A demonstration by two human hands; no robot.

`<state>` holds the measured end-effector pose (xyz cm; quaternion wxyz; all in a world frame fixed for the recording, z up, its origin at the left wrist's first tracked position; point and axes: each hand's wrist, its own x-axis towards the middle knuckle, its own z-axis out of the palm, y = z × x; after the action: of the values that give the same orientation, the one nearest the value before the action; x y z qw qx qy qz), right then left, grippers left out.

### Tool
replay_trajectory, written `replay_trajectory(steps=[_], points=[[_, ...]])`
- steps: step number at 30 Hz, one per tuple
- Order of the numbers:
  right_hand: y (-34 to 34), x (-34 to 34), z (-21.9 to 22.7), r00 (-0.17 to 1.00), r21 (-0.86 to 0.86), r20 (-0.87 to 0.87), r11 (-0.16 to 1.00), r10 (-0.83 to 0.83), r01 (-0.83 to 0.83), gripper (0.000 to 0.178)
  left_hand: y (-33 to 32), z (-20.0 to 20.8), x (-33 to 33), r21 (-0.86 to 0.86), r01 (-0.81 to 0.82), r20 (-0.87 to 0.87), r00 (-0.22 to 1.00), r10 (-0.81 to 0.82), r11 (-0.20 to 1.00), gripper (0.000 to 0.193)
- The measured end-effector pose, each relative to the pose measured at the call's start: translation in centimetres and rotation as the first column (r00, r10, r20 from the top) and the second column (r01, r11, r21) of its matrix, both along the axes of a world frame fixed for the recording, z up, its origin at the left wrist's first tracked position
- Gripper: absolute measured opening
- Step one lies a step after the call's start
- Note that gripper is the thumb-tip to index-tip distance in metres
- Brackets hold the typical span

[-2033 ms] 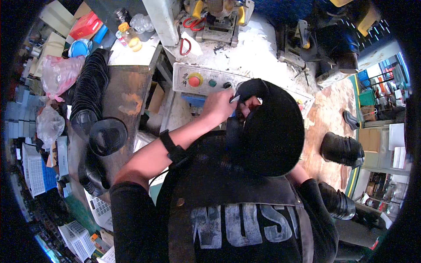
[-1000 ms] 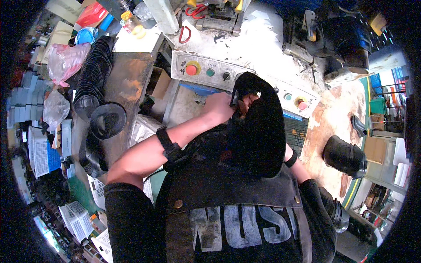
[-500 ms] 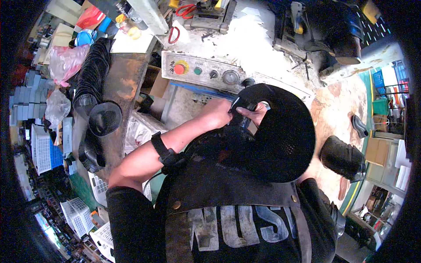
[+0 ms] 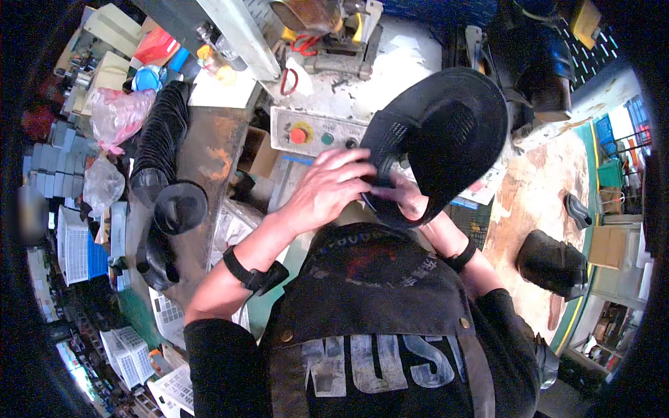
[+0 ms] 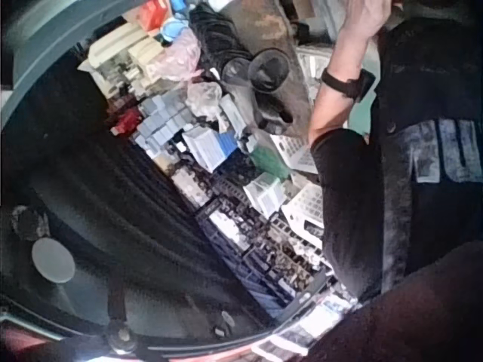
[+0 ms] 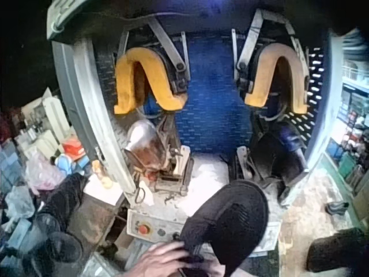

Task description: The worker is operating a shoe-lasting machine, placing shoe uppers onto the molds and preparing them for further processing.

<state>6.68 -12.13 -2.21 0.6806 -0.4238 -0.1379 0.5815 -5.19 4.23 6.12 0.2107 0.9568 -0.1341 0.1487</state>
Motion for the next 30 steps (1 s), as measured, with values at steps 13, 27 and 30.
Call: replay_trajectory(steps=[13,27,30], points=[[7.2,-0.8,13.7,-0.216,0.279,0.949,0.933,-0.231,0.228,0.044,12.7,9.0,-1.9,-0.24,0.297,-0.201,0.916,-0.347,0.924,0.018],[18.5,10.1,22.4,0.672,0.358,0.284,0.726,-0.684,0.587,0.027,19.7,16.8,14.5,-0.802,0.21,0.138,0.976,-0.169,0.56,0.056],[17.9,10.8,19.0,0.708,0.215,0.277,0.76,-0.649,0.613,0.033,19.6,15.1,15.3,-0.783,0.151,0.08,0.987,-0.143,0.604,0.052]])
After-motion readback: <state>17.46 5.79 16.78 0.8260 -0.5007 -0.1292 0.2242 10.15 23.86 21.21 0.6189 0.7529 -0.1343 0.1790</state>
